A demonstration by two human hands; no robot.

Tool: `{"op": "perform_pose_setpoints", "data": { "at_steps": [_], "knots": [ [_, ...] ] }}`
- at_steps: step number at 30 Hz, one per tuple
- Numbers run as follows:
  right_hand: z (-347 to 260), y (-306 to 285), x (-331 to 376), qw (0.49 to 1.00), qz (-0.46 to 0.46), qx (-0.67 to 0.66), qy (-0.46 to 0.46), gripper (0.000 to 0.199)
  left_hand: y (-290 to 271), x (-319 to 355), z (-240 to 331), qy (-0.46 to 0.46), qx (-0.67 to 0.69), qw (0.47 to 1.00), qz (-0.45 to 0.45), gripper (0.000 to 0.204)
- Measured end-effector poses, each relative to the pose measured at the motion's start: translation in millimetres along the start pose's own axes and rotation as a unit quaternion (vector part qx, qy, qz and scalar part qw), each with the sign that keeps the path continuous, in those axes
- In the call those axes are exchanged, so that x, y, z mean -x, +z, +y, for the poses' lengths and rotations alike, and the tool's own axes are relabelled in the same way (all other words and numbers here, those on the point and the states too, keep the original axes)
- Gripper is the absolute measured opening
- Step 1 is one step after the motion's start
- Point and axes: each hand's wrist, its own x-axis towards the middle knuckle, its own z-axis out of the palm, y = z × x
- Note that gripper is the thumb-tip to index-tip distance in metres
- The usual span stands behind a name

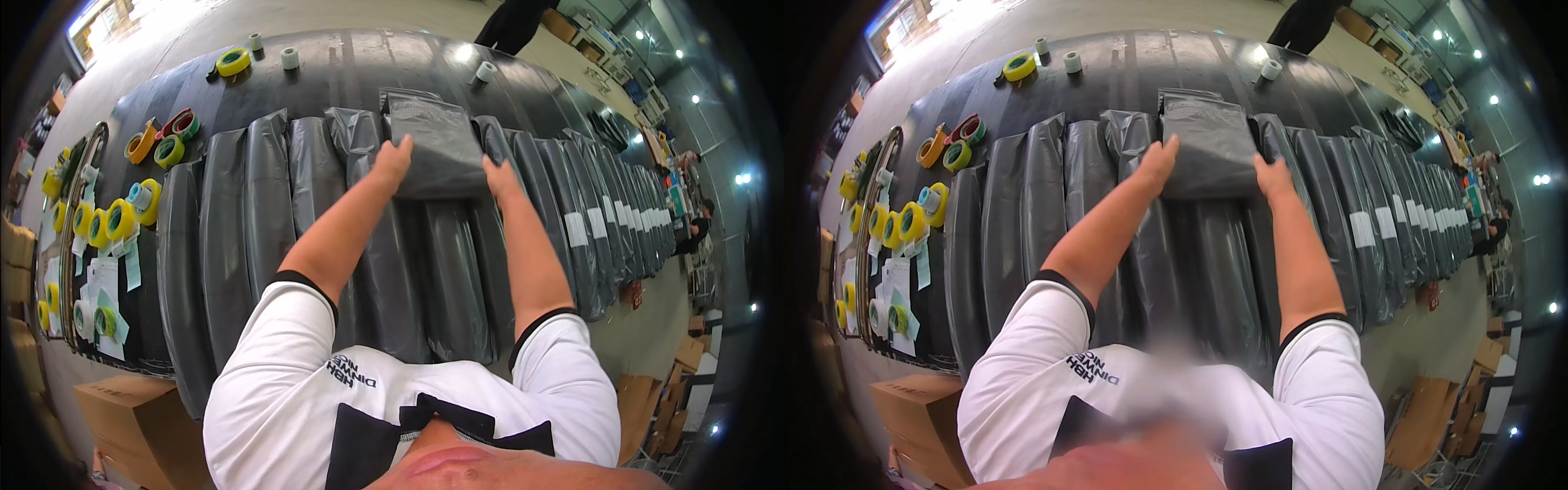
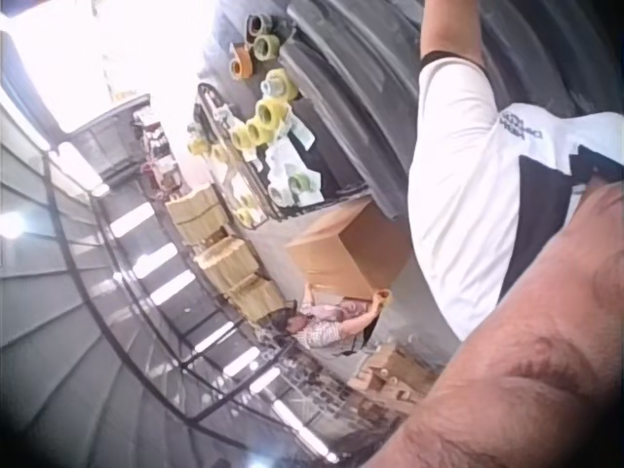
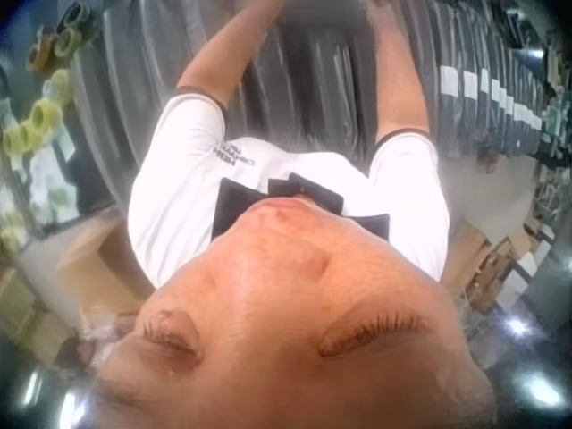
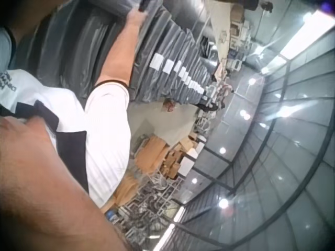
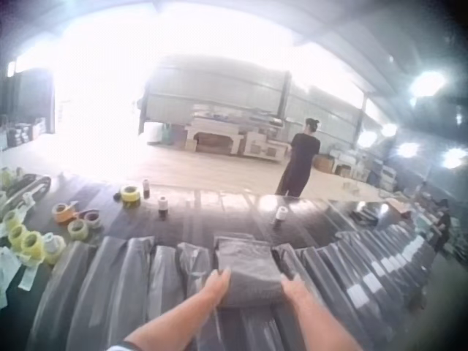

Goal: The person handles a roll of labels, writes on a document with a pen, and applies individual labels to several long, grey, wrapped packages lined up on a table.

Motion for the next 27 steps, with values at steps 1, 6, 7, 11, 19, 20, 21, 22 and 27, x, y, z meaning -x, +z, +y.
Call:
{"op": "perform_pose_setpoints", "data": {
  "at_steps": [1, 6, 7, 11, 19, 20, 21, 22, 27],
  "knots": [
    [25, -5, 8, 0.999, -0.030, -0.030, 0.014, 0.086, 19, 20, -6, 0.019, -0.006, 0.997, 0.069, 0.086],
    [3, 35, 38, 0.994, -0.066, -0.058, -0.059, 0.078, 13, 26, -44, 0.181, -0.133, 0.974, 0.041, 0.105],
    [-16, 27, 48, 0.997, -0.044, 0.006, -0.066, 0.079, 19, 24, -51, 0.184, -0.231, 0.952, 0.076, 0.111],
    [-13, 24, 48, 0.994, 0.014, 0.104, -0.026, 0.087, 3, 87, 28, 0.166, -0.552, 0.800, -0.166, 0.098],
    [-82, 119, -74, 0.933, -0.081, -0.348, 0.034, 0.031, -72, -13, 24, 0.427, -0.544, 0.677, 0.252, 0.037],
    [-105, 139, -97, 0.937, -0.044, -0.346, 0.019, 0.031, -86, -17, 30, 0.370, -0.559, 0.699, 0.250, 0.040],
    [-140, 162, -105, 0.943, -0.021, -0.326, 0.067, 0.031, -108, -18, 35, 0.308, -0.578, 0.714, 0.249, 0.043],
    [-132, 177, -144, 0.941, 0.004, -0.320, 0.105, 0.029, -122, -4, 54, 0.278, -0.571, 0.753, 0.170, 0.046],
    [-160, 232, -189, 0.977, -0.093, -0.190, 0.017, 0.040, -336, 49, 24, 0.379, -0.531, 0.693, 0.305, 0.030]
  ]
}}
